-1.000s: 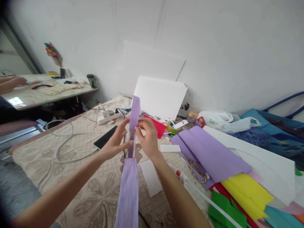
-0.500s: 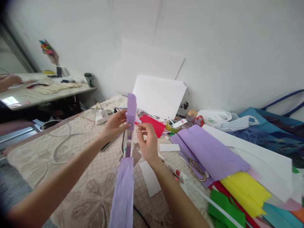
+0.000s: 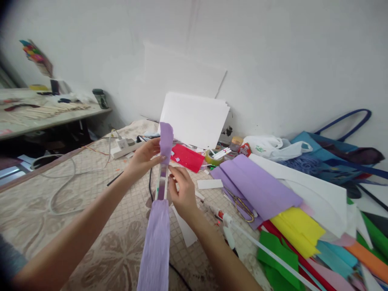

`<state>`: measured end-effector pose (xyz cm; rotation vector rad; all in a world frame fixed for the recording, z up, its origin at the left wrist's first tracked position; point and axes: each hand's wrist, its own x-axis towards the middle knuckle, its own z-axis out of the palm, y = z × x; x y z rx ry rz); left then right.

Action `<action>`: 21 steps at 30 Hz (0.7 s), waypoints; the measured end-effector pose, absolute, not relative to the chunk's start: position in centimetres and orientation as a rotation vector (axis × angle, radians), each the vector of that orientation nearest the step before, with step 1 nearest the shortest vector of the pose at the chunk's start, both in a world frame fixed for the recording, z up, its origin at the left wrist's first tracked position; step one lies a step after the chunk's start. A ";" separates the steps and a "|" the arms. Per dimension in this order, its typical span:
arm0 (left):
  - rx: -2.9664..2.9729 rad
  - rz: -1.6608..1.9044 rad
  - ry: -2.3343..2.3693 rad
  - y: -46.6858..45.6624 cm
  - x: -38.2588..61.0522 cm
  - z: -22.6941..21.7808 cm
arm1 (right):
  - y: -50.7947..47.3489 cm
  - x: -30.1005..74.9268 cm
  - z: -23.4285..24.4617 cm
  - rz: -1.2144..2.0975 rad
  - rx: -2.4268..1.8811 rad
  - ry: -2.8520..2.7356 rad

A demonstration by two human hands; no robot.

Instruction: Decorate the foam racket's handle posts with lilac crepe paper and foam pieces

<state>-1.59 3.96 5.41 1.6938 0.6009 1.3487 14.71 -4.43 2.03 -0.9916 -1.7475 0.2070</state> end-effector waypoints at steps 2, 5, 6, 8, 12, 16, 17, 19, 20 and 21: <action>1.701 1.332 0.588 4.1 -1.5 5.5 | -4.6 14.8 1.8 0.157 -1.000 -1.798; 1.730 1.296 0.596 4.3 -1.4 5.8 | -5.0 15.0 1.4 0.164 -1.016 -1.804; 1.746 1.278 0.599 4.4 -1.5 5.9 | -5.0 15.0 1.2 0.186 -1.021 -1.772; 1.788 1.239 0.591 4.5 -1.5 6.2 | -5.1 15.1 1.1 0.210 -1.027 -1.726; 1.849 1.205 0.612 4.5 -1.8 6.7 | -4.9 15.0 1.2 0.176 -1.030 -1.787; 1.906 1.195 0.650 4.5 -2.0 7.0 | -5.8 15.1 1.8 0.212 -1.045 -1.718; 1.932 1.204 0.679 4.4 -2.0 7.0 | -6.4 15.3 1.9 0.211 -1.055 -1.703; 1.983 1.231 0.750 4.2 -1.8 7.0 | -8.3 16.0 2.0 0.176 -1.085 -1.726; 2.004 1.241 0.786 4.1 -1.7 7.1 | -9.5 16.5 1.9 0.166 -1.105 -1.773; 2.019 1.247 0.818 4.0 -1.6 7.1 | -10.8 17.1 1.7 0.153 -1.122 -1.823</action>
